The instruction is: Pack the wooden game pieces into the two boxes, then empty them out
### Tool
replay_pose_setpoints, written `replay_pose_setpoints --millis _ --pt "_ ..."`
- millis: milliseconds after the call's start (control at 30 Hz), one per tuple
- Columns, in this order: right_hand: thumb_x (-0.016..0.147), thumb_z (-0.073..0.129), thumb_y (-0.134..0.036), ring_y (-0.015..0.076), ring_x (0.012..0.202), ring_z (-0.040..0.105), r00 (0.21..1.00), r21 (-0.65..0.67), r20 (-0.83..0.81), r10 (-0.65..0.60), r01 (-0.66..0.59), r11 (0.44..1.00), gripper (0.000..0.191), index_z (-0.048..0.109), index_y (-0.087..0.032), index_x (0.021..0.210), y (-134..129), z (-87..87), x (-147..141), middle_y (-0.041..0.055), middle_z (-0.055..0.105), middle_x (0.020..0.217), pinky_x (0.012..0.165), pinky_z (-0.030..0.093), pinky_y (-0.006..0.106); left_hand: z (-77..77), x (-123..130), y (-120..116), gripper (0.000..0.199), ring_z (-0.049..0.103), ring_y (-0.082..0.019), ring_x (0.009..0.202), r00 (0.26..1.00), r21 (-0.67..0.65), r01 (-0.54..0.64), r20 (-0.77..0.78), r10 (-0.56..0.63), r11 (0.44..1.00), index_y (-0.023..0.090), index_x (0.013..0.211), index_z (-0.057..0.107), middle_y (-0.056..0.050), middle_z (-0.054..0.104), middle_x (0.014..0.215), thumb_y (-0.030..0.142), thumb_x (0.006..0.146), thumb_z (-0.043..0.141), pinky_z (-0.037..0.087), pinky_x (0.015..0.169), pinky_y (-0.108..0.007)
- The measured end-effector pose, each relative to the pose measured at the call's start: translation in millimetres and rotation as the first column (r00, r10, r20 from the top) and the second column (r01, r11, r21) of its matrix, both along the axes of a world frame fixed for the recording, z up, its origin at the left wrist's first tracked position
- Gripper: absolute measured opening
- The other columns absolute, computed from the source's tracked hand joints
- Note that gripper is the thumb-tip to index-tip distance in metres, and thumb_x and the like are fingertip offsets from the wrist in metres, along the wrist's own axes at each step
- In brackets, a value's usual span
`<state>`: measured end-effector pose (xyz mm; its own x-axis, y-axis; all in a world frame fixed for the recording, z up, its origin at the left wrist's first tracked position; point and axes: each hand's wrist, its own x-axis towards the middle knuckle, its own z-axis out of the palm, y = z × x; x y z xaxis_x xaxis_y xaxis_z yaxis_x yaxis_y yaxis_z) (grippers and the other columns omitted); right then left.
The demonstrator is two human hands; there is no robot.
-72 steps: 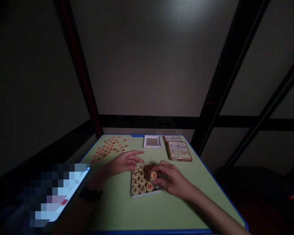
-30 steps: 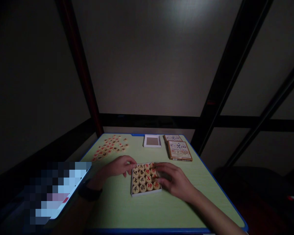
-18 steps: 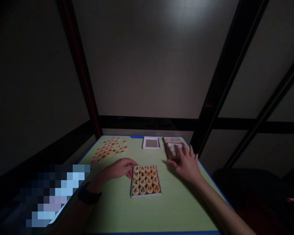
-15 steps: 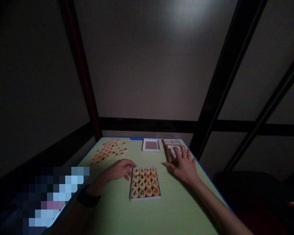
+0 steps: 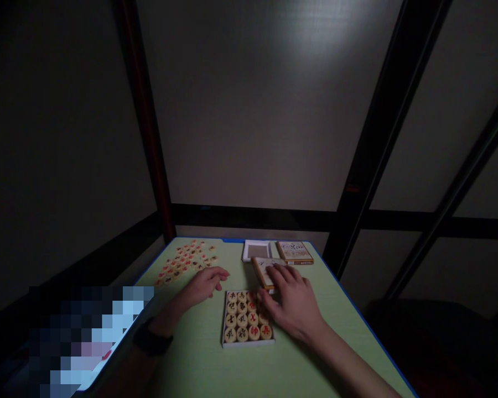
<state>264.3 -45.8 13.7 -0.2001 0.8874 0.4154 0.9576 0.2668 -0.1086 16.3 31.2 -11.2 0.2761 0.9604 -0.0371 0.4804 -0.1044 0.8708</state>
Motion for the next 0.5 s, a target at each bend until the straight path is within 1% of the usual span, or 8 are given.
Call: replay_pose_setpoints --millis 67,100,167,233,300,367,433,500 --pt "0.094 0.042 -0.053 0.0300 0.115 0.055 0.993 -0.062 0.034 0.112 -0.110 0.992 0.048 0.058 -0.022 0.127 -10.4 9.4 -26.5 0.0110 0.064 0.127 0.091 0.044 0.044 -1.0 0.5 1.2 0.038 0.061 -0.013 0.071 1.000 0.036 -0.002 0.019 0.001 0.999 0.015 0.109 0.067 -0.008 0.069 0.105 0.024 0.085 0.039 0.046 0.057 -0.021" --pt "0.095 0.040 -0.053 0.0291 0.107 0.058 0.989 -0.085 0.058 0.135 -0.130 0.988 0.046 0.061 -0.021 0.120 -13.1 12.1 -38.5 0.0110 0.068 0.118 0.087 0.044 0.042 -1.9 1.0 1.6 0.040 0.061 -0.013 0.070 1.000 0.041 0.009 0.023 -0.010 0.999 0.015 0.113 0.066 -0.008 0.070 0.102 0.026 0.086 0.039 0.046 0.059 -0.023" --pt "0.096 0.039 -0.055 0.0288 0.097 0.061 0.985 -0.086 0.122 0.121 -0.111 0.990 0.045 0.064 -0.018 0.106 -13.2 12.8 -57.1 0.0118 0.071 0.103 0.081 0.045 0.040 -4.0 2.5 2.0 0.042 0.061 -0.015 0.071 0.999 0.044 0.051 0.016 -0.052 0.998 0.015 0.118 0.064 -0.006 0.071 0.095 0.027 0.087 0.038 0.048 0.064 -0.025" --pt "0.094 0.040 -0.059 0.0289 0.090 0.062 0.975 -0.050 0.198 0.103 -0.095 0.994 0.048 0.063 -0.017 0.100 -8.0 8.2 -66.5 0.0123 0.071 0.094 0.075 0.045 0.038 -6.0 4.0 1.9 0.039 0.061 -0.016 0.078 0.994 0.083 0.104 -0.024 -0.103 0.991 0.016 0.112 0.067 -0.005 0.071 0.092 0.028 0.088 0.039 0.049 0.072 -0.026" --pt "0.092 0.046 -0.061 0.0282 0.086 0.062 0.954 0.004 0.280 0.105 -0.111 0.994 0.048 0.063 -0.017 0.100 -1.0 1.1 -66.9 0.0124 0.070 0.093 0.070 0.046 0.036 -7.5 5.1 1.7 0.035 0.061 -0.018 0.085 0.988 0.139 0.139 -0.087 -0.128 0.981 0.017 0.096 0.070 -0.005 0.072 0.091 0.032 0.088 0.040 0.048 0.079 -0.027" --pt "0.090 0.054 -0.056 0.0268 0.084 0.062 0.925 0.069 0.357 0.133 -0.168 0.983 0.042 0.063 -0.017 0.102 4.1 -5.8 -59.9 0.0125 0.070 0.096 0.067 0.046 0.034 -8.5 5.2 2.2 0.036 0.060 -0.018 0.086 0.983 0.171 0.151 -0.134 -0.129 0.974 0.018 0.083 0.070 -0.005 0.072 0.089 0.036 0.089 0.040 0.047 0.080 -0.027" --pt "0.089 0.059 -0.048 0.0250 0.083 0.062 0.893 0.130 0.405 0.195 -0.267 0.955 0.036 0.063 -0.017 0.105 5.0 -10.7 -48.5 0.0123 0.070 0.101 0.067 0.048 0.034 -9.4 4.5 3.1 0.038 0.059 -0.018 0.082 0.981 0.166 0.160 -0.140 -0.137 0.973 0.018 0.080 0.070 -0.004 0.071 0.085 0.038 0.090 0.039 0.046 0.077 -0.026" --pt "0.091 0.059 -0.044 0.0239 0.083 0.062 0.861 0.185 0.425 0.281 -0.386 0.904 0.034 0.063 -0.016 0.109 1.0 -13.9 -36.0 0.0120 0.070 0.103 0.070 0.050 0.034 -10.0 3.8 3.6 0.038 0.059 -0.017 0.079 0.975 0.144 0.197 -0.134 -0.178 0.970 0.017 0.081 0.071 -0.003 0.071 0.081 0.039 0.089 0.041 0.045 0.074 -0.026"
